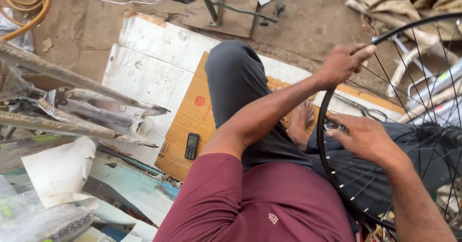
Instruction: The person inserts and tightens spokes into a bicycle wheel rim by hand while sitting on a cardboard-covered floor.
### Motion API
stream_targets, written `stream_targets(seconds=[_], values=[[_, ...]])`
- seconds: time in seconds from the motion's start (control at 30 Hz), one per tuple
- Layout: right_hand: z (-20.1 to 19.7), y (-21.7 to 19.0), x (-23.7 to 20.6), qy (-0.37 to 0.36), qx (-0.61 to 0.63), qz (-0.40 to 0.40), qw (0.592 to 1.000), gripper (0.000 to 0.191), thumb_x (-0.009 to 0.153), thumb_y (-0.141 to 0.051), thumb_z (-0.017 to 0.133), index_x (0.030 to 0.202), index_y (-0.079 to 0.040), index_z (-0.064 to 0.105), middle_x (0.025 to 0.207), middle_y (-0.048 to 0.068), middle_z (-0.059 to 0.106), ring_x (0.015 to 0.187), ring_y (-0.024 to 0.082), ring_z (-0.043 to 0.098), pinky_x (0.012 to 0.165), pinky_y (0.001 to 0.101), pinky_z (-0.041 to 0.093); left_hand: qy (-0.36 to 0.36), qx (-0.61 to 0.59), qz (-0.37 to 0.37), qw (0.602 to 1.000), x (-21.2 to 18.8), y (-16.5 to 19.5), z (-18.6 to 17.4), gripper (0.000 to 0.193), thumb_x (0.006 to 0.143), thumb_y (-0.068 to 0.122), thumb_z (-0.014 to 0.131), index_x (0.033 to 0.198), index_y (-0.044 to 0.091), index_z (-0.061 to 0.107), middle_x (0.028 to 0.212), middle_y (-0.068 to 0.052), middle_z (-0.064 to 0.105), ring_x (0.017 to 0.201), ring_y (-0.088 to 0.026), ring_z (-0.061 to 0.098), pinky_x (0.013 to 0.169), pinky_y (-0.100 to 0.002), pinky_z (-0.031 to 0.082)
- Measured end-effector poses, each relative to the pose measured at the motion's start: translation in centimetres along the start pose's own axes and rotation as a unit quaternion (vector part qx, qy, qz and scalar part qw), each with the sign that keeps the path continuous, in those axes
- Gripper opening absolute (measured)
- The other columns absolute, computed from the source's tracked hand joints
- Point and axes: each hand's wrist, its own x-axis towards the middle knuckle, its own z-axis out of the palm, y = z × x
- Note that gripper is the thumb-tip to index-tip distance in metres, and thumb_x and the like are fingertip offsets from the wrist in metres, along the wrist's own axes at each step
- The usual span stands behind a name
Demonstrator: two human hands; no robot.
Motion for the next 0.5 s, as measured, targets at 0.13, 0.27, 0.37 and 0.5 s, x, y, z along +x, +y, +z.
stream_targets(seconds=[0.13,0.27,0.37,0.5], values=[[1.7,0.7,0.3,0.077,0.013,-0.070,0.994,0.054,0.075,-0.031,0.080,0.123,-0.009,0.068,0.111,0.016,0.072,0.099,0.037,0.068,0.084,0.0478,0.052,-0.007,0.004,0.006,1.000,-0.6,1.2,-0.3,0.060,0.095,0.049,0.065,0.127,-0.002,0.070,0.068,0.000,0.056,0.060,-0.008,0.056,0.052,-0.028,0.049],[5.6,-0.4,-0.1,0.212,-0.038,0.004,0.977,0.026,0.080,-0.017,0.080,0.103,-0.012,0.068,0.097,0.008,0.072,0.092,0.029,0.069,0.089,0.0432,0.049,-0.011,0.034,0.003,0.999,-0.4,1.4,-0.7,0.059,0.095,0.050,0.064,0.124,0.000,0.072,0.067,0.001,0.057,0.059,-0.008,0.056,0.049,-0.029,0.048],[6.2,-1.2,-0.8,0.299,-0.044,-0.046,0.952,0.016,0.083,-0.008,0.077,0.094,-0.011,0.065,0.096,0.007,0.069,0.096,0.027,0.067,0.100,0.0474,0.044,-0.018,0.067,0.004,0.998,-0.4,1.1,-0.6,0.057,0.098,0.050,0.065,0.117,-0.002,0.077,0.067,-0.001,0.059,0.059,-0.009,0.057,0.050,-0.030,0.048],[5.3,-2.0,-3.5,0.308,-0.062,-0.130,0.941,0.020,0.081,-0.008,0.073,0.101,-0.007,0.068,0.120,0.013,0.070,0.107,0.029,0.066,0.108,0.0589,0.037,0.019,0.122,0.043,0.991,0.2,-0.3,-0.1,0.058,0.092,0.051,0.067,0.120,0.001,0.070,0.065,-0.003,0.068,0.056,-0.011,0.066,0.051,-0.032,0.054]])
